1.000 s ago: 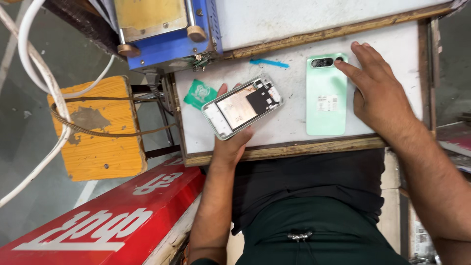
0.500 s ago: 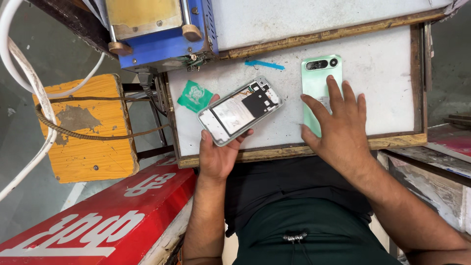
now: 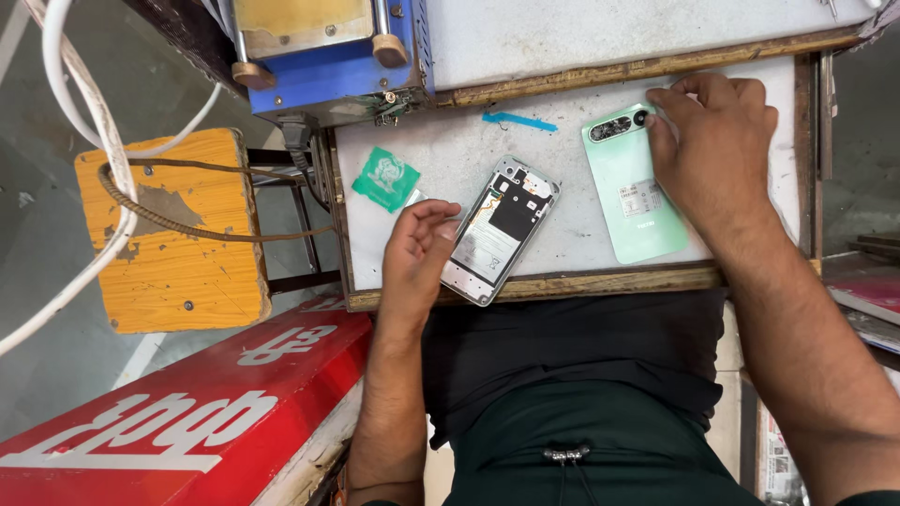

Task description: The person uses a small metal tool to pry open the back cover of a light green smartphone. They carefully work around the edges to separate the back panel, then lift it off to reveal the internal components. The back cover is placed aside on the workbench.

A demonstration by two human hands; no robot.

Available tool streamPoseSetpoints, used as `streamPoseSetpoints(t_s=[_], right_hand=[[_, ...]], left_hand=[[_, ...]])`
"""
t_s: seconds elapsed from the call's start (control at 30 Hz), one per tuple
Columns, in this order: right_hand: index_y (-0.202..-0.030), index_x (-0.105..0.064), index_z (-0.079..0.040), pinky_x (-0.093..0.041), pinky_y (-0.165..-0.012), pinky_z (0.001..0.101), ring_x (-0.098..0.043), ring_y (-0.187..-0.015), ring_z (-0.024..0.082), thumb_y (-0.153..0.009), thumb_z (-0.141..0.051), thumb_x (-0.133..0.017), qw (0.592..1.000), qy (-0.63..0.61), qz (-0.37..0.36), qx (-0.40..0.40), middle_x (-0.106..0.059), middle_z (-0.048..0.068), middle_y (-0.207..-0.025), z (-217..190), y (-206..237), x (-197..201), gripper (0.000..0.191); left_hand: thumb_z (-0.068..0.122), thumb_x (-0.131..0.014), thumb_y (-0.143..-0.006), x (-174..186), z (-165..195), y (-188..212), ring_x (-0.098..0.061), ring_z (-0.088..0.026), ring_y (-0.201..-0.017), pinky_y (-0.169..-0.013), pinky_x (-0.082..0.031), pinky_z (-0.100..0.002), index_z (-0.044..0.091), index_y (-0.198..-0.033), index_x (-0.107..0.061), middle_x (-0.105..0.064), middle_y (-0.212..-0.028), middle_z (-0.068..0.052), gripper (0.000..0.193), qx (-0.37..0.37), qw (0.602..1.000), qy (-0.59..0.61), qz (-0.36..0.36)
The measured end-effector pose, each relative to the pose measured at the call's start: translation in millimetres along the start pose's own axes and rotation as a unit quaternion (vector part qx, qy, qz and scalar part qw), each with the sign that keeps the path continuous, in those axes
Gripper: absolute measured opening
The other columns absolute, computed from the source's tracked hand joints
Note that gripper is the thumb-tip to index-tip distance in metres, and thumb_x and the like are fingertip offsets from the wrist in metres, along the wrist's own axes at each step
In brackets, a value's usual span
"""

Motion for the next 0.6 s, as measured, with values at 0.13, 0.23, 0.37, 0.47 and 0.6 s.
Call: streamPoseSetpoints(t_s=[0.13, 0.23, 0.37, 0.47, 0.6], right_hand=[[-0.110, -0.080, -0.011, -0.042, -0.097, 0.0468, -0.056, -0.114, 0.032, -0.105, -0.016, -0.079, 0.999, -0.033, 0.007, -0.016, -0.071, 0.010, -0.118, 10, -9, -7, 0.008], [-0.111, -0.077, -0.006, -0.051, -0.087, 0.0390, -0.066, -0.102, 0.026, -0.110, -0.014, -0.077, 0.988, -0.147, 0.016, -0.049, -0.072, 0.010, -0.109, 18, -13, 3, 0.007], [-0.118, -0.073, 0.000, -0.056, -0.068, 0.0293, -0.070, -0.079, 0.020, -0.115, -0.008, -0.070, 0.936, -0.317, 0.002, -0.151, -0.073, 0.013, -0.097, 21, 0, 18, 0.009], [-0.116, -0.068, 0.007, -0.063, -0.077, 0.0269, -0.071, -0.085, 0.015, -0.115, -0.002, -0.064, 0.880, -0.454, 0.018, -0.136, -0.071, 0.014, -0.101, 1, 14, 39, 0.010], [-0.114, -0.065, 0.010, -0.065, -0.076, 0.0292, -0.073, -0.080, 0.017, -0.111, -0.001, -0.064, 0.829, -0.552, -0.009, -0.091, -0.071, 0.017, -0.089, -28, 29, 60, 0.011]], left_hand=[[0.011, -0.070, -0.095, -15, 22, 4, -0.066, -0.024, -0.121, -0.101, -0.055, -0.036, 0.003, -0.130, -0.060, -0.068, -0.127, -0.015, 0.038, -0.059, 0.972, -0.224, 0.036], [0.013, -0.074, -0.094, -33, 59, 6, -0.067, -0.030, -0.122, -0.105, -0.055, -0.042, 0.005, -0.128, -0.062, -0.070, -0.127, -0.016, 0.036, -0.200, 0.898, -0.385, 0.074], [0.018, -0.075, -0.095, -81, 80, 13, -0.064, -0.037, -0.125, -0.106, -0.055, -0.047, 0.003, -0.131, -0.059, -0.066, -0.131, -0.019, 0.043, -0.283, 0.855, -0.432, 0.052], [0.023, -0.074, -0.097, -114, 78, 10, -0.067, -0.035, -0.118, -0.100, -0.057, -0.044, -0.001, -0.140, -0.054, -0.066, -0.129, -0.021, 0.053, -0.241, 0.902, -0.358, -0.003], [0.026, -0.067, -0.104, -126, 93, 12, -0.074, -0.027, -0.106, -0.088, -0.061, -0.035, 0.001, -0.135, -0.059, -0.072, -0.118, -0.018, 0.041, -0.248, 0.913, -0.324, -0.001]])
Point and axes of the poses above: each hand's wrist, its own y-axis away from the middle knuckle, its own x-axis out of the back of the hand, z = x × y, the point moved 9 cm from there along -y, towards the middle knuckle
